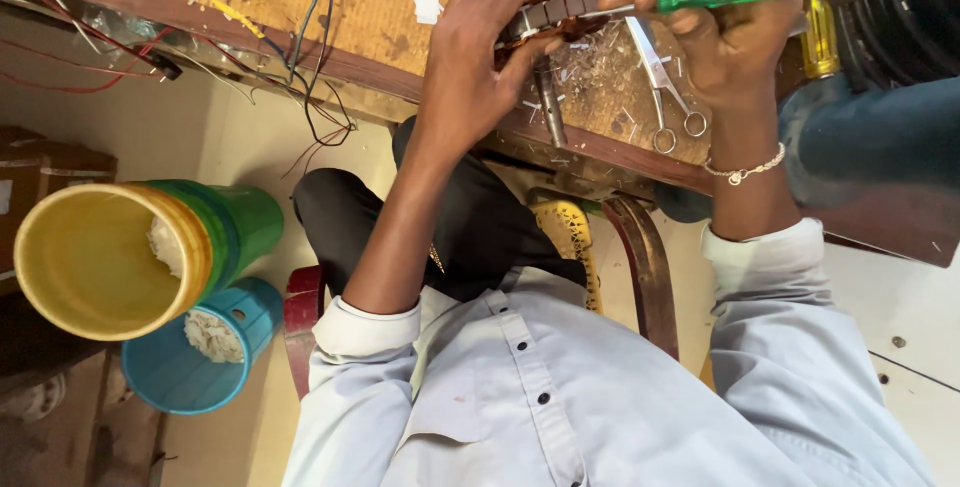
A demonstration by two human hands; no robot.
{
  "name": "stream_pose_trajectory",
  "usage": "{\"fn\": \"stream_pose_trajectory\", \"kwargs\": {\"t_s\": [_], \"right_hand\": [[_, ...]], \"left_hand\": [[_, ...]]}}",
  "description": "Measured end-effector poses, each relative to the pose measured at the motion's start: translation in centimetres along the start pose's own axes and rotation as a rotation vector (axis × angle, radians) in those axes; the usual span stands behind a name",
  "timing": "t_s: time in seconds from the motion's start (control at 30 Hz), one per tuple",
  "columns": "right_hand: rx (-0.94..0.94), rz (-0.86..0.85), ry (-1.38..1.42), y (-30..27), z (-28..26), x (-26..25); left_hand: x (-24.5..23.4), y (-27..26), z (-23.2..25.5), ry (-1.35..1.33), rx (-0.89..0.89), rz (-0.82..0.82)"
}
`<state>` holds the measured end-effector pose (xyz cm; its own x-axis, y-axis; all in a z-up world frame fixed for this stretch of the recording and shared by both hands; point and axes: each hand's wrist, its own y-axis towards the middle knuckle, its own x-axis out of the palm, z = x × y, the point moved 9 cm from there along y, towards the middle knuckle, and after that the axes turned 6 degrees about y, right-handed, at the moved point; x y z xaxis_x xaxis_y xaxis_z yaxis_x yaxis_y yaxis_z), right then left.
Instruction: The person sits cross-legged and repeatedly inserts small white paper strips into slots on a copper-wound stator, then uses a green-handled screwdriver to press and adjust the strips. The person also uses scissors to trim the paper and handles the stator with both hands.
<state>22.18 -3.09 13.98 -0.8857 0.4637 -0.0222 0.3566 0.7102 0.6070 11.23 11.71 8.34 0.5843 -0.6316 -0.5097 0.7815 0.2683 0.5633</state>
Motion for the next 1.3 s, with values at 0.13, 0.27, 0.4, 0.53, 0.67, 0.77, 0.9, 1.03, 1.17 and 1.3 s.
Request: {"fn": "stream_pose_trajectory", "kwargs": {"t_s": [0.13, 0.27, 0.4, 0.53, 0.67, 0.77, 0.9, 1.03, 1.17, 1.3], "right_hand": [[0.005, -0.055, -0.076, 0.4, -0.1, 0.5], [0.019, -0.097, -0.124, 0.4, -0.9, 1.8], [0.051, -0.088, -0.485, 0.3, -1.5, 3.0], [-0.108, -0.136, -0.629, -0.2, -2.7, 4.7], [-0.197, -0.169, -0.764, -1.4, -3.6, 5.1], [0.095, 0.026, -0.599, -1.8, -3.0, 1.5], [0.525, 0.001, -0.579, -2.9, -1.2, -3.9], [0.802, 0.038, -0.69, -4.7, 2.3, -7.6], [0.678, 0.444, -0.538, -6.4, 1.7, -9.9], [0.575, 0.403, -0.587, -9.0, 0.5, -9.1]], "left_hand": [[-0.3, 0.4, 0.7, 0.041, 0.018, -0.013], [-0.4, 0.3, 0.6, 0.044, -0.071, -0.051], [-0.3, 0.4, 0.6, 0.041, -0.089, -0.05], [0.0, 0.3, 0.8, 0.061, -0.075, -0.02], [0.7, 0.1, 0.8, 0.106, -0.082, -0.001], [1.1, -0.2, 0.8, 0.118, -0.066, -0.002], [1.7, -0.7, 1.0, 0.199, 0.094, 0.081], [3.6, 0.6, 0.5, 0.248, 0.152, -0.01], [3.4, 1.2, 1.3, 0.324, 0.266, -0.03], [-0.3, -0.1, -1.5, 0.146, 0.189, -0.071]]}}
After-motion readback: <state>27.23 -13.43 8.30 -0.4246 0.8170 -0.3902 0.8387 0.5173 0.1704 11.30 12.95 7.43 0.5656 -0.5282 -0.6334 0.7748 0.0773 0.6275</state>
